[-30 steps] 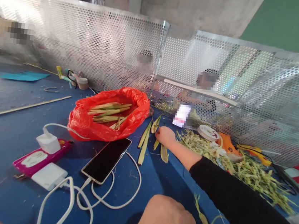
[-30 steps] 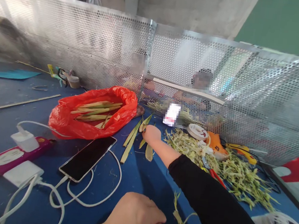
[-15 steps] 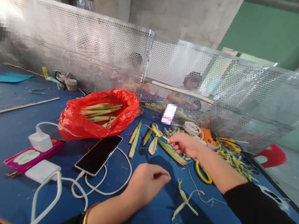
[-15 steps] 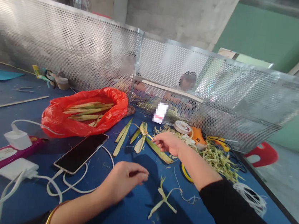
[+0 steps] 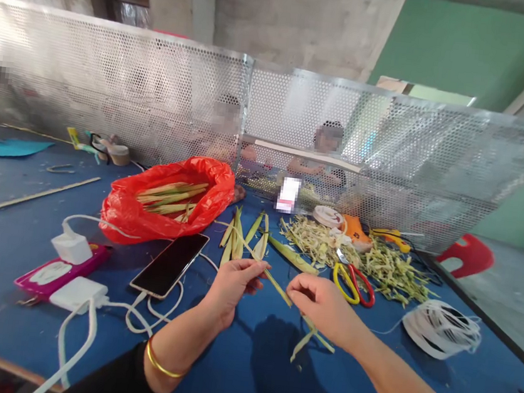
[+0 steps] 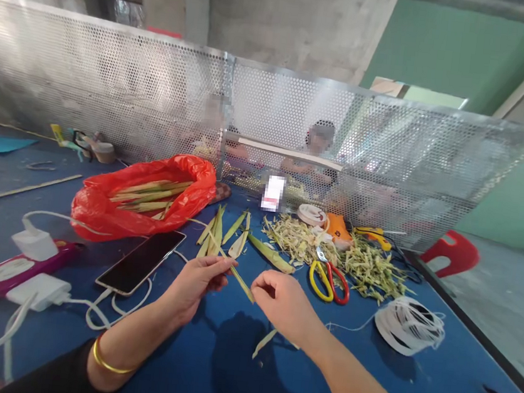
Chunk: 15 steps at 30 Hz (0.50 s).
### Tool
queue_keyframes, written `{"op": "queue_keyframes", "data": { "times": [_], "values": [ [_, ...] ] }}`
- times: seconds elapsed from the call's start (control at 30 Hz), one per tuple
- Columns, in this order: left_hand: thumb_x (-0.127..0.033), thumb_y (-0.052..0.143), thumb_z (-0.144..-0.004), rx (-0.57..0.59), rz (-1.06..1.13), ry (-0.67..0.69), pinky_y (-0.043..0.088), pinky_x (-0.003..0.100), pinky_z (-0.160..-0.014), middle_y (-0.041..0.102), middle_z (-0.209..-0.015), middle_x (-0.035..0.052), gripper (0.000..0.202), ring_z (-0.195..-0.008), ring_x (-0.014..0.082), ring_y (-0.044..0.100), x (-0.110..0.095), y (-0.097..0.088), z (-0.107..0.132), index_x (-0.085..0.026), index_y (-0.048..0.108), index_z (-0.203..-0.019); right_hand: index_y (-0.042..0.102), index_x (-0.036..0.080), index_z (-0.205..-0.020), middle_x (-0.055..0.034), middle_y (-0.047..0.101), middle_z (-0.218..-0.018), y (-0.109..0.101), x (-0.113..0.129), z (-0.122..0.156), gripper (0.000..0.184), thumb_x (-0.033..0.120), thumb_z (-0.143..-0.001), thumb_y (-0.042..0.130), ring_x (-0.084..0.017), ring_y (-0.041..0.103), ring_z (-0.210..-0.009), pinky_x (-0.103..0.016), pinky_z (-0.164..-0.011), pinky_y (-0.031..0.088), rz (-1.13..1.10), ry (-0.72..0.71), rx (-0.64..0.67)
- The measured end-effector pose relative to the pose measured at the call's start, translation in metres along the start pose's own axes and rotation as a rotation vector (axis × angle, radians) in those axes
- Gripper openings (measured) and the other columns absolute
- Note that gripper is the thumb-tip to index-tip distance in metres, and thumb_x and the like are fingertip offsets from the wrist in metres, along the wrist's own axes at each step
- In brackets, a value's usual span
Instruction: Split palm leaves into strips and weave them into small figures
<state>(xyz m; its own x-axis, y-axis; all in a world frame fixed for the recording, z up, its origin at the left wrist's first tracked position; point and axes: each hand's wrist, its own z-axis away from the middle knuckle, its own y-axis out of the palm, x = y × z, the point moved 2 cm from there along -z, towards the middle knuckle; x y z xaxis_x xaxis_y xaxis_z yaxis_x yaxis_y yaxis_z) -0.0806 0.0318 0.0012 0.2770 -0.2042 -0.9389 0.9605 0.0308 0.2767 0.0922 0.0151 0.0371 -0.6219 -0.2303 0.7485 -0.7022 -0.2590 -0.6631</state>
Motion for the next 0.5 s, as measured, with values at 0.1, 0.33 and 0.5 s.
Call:
{"op": "queue_keyframes", "data": {
  "times": [0.1, 0.33, 0.5],
  "values": [
    [-0.04, 0.074, -0.063, 0.0, -0.042, 0.053, 0.037, 0.018, -0.05, 0.06, -0.057, 0.0003, 0.029, -0.048, 0.0062, 0.051, 0.0, 0.001, 0.0, -0.012, 0.068, -0.066, 0.059, 0.02, -0.086, 0.0011, 0.059, -0.07, 0.01, 0.004, 0.005, 0.015, 0.033, -0.081, 0.055, -0.013, 0.053, -0.063, -0.023, -0.059, 0.041, 0.028, -0.055, -0.058],
    [-0.047, 0.065, -0.069, -0.128, -0.187, 0.127, 0.039, 0.019, -0.048, 0.056, -0.056, -0.0018, 0.035, -0.045, 0.0064, 0.049, -0.002, -0.001, -0.011, -0.014, 0.056, -0.062, 0.058, 0.023, -0.088, -0.0006, 0.062, -0.072, 0.022, 0.003, 0.017, 0.013, 0.034, -0.085, 0.054, -0.015, 0.058, -0.063, -0.025, -0.06, 0.046, 0.224, -0.203, -0.214],
    [-0.043, 0.058, -0.075, -0.131, -0.496, 0.179, 0.04, 0.021, -0.048, 0.068, -0.071, 0.0052, 0.03, -0.053, 0.0126, 0.06, -0.018, -0.006, -0.026, -0.014, 0.067, -0.077, 0.057, 0.024, -0.102, -0.0034, 0.064, -0.08, 0.017, 0.006, 0.039, 0.019, 0.035, -0.088, 0.05, -0.017, 0.063, -0.07, -0.027, -0.065, 0.05, 0.327, -0.375, -0.396]
  ]
}}
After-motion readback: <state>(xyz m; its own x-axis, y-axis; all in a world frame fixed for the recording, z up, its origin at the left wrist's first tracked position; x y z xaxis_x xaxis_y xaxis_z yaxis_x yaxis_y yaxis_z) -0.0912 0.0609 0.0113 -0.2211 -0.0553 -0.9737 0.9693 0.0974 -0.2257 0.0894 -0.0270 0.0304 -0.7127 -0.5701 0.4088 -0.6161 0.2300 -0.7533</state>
